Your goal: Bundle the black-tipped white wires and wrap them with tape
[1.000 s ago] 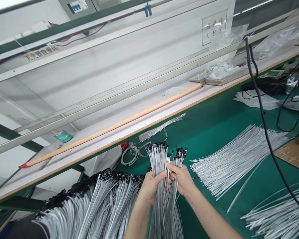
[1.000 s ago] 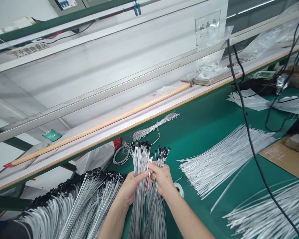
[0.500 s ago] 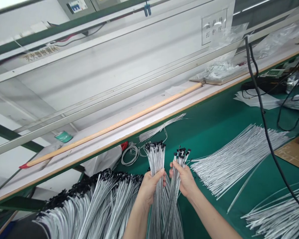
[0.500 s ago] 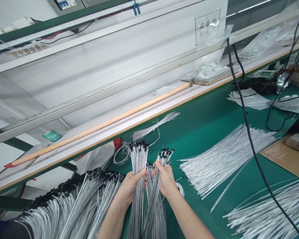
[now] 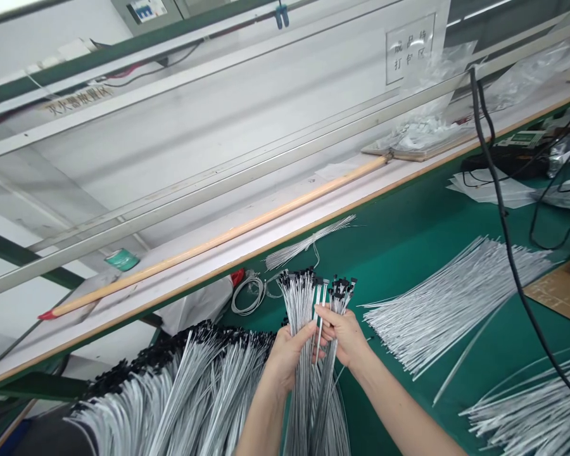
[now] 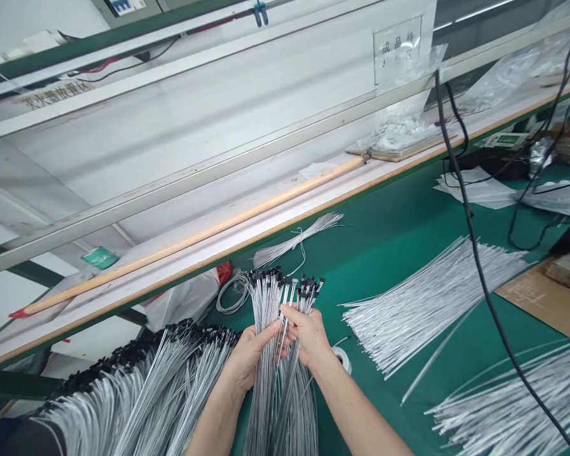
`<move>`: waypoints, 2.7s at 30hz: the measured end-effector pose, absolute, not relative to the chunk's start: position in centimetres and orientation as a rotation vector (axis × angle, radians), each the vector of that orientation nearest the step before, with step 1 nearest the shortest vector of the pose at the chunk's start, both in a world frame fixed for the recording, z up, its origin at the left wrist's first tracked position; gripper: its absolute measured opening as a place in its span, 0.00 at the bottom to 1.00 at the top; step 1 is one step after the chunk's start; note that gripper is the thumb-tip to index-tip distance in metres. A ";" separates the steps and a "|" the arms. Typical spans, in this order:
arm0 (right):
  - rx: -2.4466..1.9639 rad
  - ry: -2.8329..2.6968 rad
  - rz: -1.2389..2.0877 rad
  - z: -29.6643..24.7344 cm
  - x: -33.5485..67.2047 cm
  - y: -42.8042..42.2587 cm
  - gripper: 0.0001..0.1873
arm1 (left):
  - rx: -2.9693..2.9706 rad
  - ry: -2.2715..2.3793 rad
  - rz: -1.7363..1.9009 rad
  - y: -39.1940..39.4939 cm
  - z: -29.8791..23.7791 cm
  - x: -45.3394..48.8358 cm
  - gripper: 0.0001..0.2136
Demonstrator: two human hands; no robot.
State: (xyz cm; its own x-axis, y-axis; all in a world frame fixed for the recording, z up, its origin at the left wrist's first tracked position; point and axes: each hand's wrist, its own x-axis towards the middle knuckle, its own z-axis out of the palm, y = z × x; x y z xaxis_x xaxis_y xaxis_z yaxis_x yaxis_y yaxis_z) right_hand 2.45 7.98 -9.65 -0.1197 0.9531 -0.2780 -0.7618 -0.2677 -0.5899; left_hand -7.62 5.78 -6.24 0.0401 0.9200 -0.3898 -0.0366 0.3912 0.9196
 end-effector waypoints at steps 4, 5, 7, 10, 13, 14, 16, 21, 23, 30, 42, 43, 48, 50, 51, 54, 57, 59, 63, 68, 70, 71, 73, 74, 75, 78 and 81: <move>-0.730 -0.366 1.653 -9.7 2.6 7.8 0.20 | 0.907 1.331 0.896 5.8 -6.5 -7.8 0.16; -0.725 -0.372 1.648 -9.7 2.7 7.8 0.21 | 0.913 1.332 0.898 5.8 -6.5 -7.8 0.17; -0.719 -0.385 1.646 -9.7 2.8 7.8 0.21 | 0.919 1.333 0.903 5.9 -6.6 -7.9 0.16; -0.726 -0.396 1.640 -9.5 2.9 7.7 0.21 | 0.909 1.342 0.906 5.9 -6.7 -8.0 0.16; -0.739 -0.365 1.646 -9.5 3.1 7.5 0.19 | 0.893 1.336 0.907 5.9 -6.8 -8.0 0.16; -0.744 -0.333 1.656 -9.5 3.1 7.5 0.18 | 0.889 1.323 0.913 5.9 -6.9 -8.0 0.15; -0.747 -0.249 1.682 -9.7 3.2 7.4 0.16 | 0.886 1.307 0.941 5.9 -6.8 -8.1 0.14; -0.666 -0.316 1.663 -10.1 3.2 7.5 0.17 | 0.895 1.354 0.951 5.8 -6.6 -8.1 0.13; -0.675 -0.375 1.634 -10.1 2.9 7.7 0.16 | 0.906 1.356 0.936 5.7 -6.6 -8.0 0.14; -0.724 -0.355 1.672 -9.9 2.3 8.2 0.17 | 0.949 1.303 0.930 5.8 -6.7 -7.9 0.13; -0.770 -0.176 1.725 -10.2 2.9 7.7 0.16 | 0.870 1.316 0.973 5.8 -6.5 -8.1 0.13; -0.766 -0.175 1.717 -10.3 3.1 7.6 0.17 | 0.876 1.310 0.978 5.8 -6.4 -8.1 0.12; -0.656 -0.350 1.686 -10.3 3.3 7.6 0.19 | 0.884 1.311 0.942 5.9 -6.4 -8.1 0.13; -0.663 -0.384 1.663 -10.1 3.0 7.8 0.20 | 0.881 1.322 0.930 5.9 -6.6 -8.0 0.13; -0.679 -0.390 1.667 -10.0 2.9 7.9 0.19 | 0.882 1.318 0.925 6.0 -6.6 -7.9 0.13; -0.733 -0.380 1.701 -10.0 2.4 8.1 0.21 | 0.879 1.297 0.923 6.0 -6.8 -7.8 0.13; -0.729 -0.374 1.717 -10.2 2.3 8.2 0.22 | 0.870 1.283 0.916 5.9 -6.9 -7.9 0.14; -0.720 -0.382 1.732 -10.3 2.3 8.2 0.22 | 0.877 1.272 0.904 5.9 -6.8 -7.9 0.15; -0.726 -0.377 1.719 -10.3 2.5 8.0 0.21 | 0.897 1.256 0.902 5.8 -6.7 -8.0 0.15; -0.798 -0.389 1.651 -10.1 2.8 7.9 0.22 | 0.907 1.300 0.906 5.8 -7.0 -8.1 0.15; -0.815 -0.398 1.638 -10.0 2.8 7.8 0.23 | 0.911 1.311 0.905 5.8 -7.1 -8.1 0.15; -0.815 -0.401 1.636 -10.0 2.9 7.8 0.23 | 0.910 1.312 0.906 5.8 -7.1 -8.1 0.15; -0.807 -0.414 1.637 -10.0 2.9 7.8 0.23 | 0.911 1.311 0.909 5.8 -7.0 -8.1 0.15; -0.796 -0.422 1.641 -10.0 3.0 7.8 0.23 | 0.911 1.310 0.909 5.8 -7.0 -8.1 0.15; -0.779 -0.431 1.650 -10.0 3.0 7.7 0.23 | 0.909 1.312 0.907 5.9 -7.0 -8.1 0.15; -0.729 -0.452 1.672 -9.9 3.1 7.7 0.22 | 0.890 1.324 0.914 5.9 -6.9 -8.1 0.14; -0.720 -0.446 1.665 -9.8 3.1 7.7 0.22 | 0.876 1.326 0.926 5.9 -6.9 -8.1 0.14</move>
